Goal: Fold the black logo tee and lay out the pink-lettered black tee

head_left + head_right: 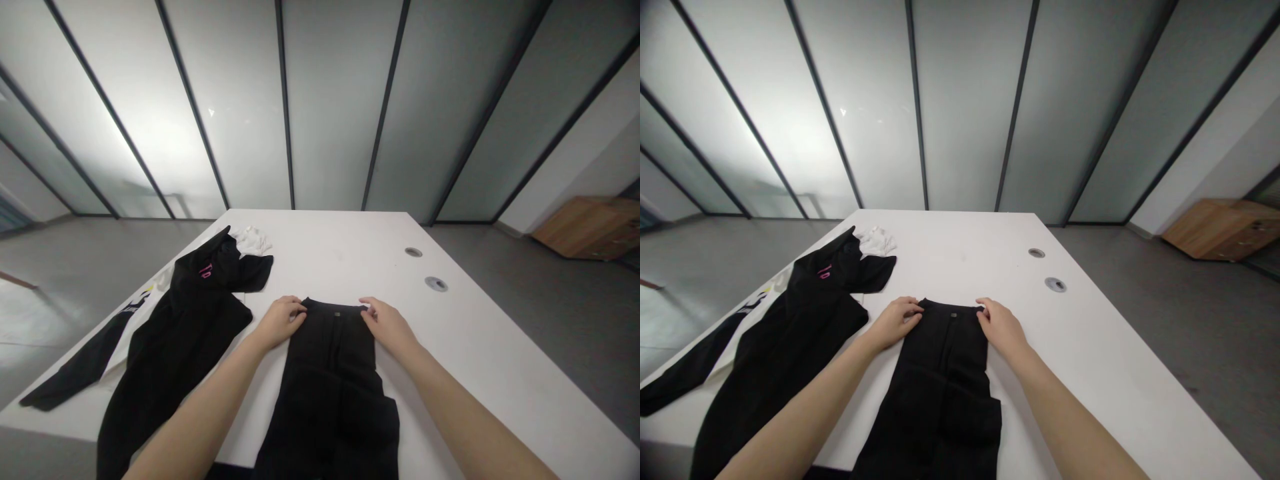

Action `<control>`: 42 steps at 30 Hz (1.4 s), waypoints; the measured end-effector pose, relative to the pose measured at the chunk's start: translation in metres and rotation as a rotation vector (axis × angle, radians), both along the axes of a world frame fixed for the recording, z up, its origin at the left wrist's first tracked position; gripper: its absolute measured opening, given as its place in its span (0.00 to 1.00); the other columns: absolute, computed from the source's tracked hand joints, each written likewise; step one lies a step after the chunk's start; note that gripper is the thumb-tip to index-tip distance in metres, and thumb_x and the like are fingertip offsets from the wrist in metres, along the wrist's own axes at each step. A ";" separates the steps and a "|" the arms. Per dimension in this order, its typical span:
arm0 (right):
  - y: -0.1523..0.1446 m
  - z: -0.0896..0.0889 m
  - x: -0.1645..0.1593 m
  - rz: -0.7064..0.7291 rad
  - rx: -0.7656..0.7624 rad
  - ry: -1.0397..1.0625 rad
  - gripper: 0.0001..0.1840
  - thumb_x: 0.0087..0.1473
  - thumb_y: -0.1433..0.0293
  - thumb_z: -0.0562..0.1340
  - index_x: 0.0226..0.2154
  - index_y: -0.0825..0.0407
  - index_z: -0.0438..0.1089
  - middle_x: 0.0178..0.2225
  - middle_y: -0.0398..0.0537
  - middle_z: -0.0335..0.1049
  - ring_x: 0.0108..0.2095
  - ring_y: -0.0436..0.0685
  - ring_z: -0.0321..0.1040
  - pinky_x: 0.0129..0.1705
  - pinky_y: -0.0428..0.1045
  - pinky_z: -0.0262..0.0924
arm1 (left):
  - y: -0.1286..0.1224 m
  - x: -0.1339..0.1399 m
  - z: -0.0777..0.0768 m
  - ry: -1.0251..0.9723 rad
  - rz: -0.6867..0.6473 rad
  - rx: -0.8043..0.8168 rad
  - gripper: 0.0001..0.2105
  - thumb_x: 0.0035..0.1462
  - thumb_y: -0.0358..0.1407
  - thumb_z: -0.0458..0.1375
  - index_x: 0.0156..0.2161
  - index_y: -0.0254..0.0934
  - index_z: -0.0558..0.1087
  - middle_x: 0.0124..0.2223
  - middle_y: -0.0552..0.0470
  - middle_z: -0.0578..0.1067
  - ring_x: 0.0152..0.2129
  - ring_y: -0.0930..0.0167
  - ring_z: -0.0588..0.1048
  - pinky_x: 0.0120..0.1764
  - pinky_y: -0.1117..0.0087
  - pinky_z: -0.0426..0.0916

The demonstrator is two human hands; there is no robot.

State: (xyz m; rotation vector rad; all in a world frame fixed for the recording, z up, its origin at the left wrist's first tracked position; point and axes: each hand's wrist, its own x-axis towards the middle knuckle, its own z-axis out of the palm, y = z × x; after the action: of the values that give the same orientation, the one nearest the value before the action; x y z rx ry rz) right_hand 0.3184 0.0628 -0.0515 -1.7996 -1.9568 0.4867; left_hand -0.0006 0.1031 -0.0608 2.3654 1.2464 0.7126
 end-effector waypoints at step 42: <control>0.002 0.007 -0.014 -0.171 -0.734 1.365 0.18 0.74 0.56 0.55 0.52 0.53 0.69 0.53 0.62 0.80 0.38 0.59 0.83 0.35 0.51 0.78 | -0.004 0.022 0.007 -1.205 0.202 -1.266 0.13 0.72 0.42 0.56 0.50 0.33 0.73 0.54 0.33 0.80 0.45 0.61 0.83 0.45 0.64 0.80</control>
State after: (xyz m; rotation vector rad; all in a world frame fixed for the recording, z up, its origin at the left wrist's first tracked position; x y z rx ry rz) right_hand 0.3043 0.0653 -0.0450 -1.2225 -0.6625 1.8875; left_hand 0.0212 0.0992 -0.0538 0.5576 0.8565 0.8073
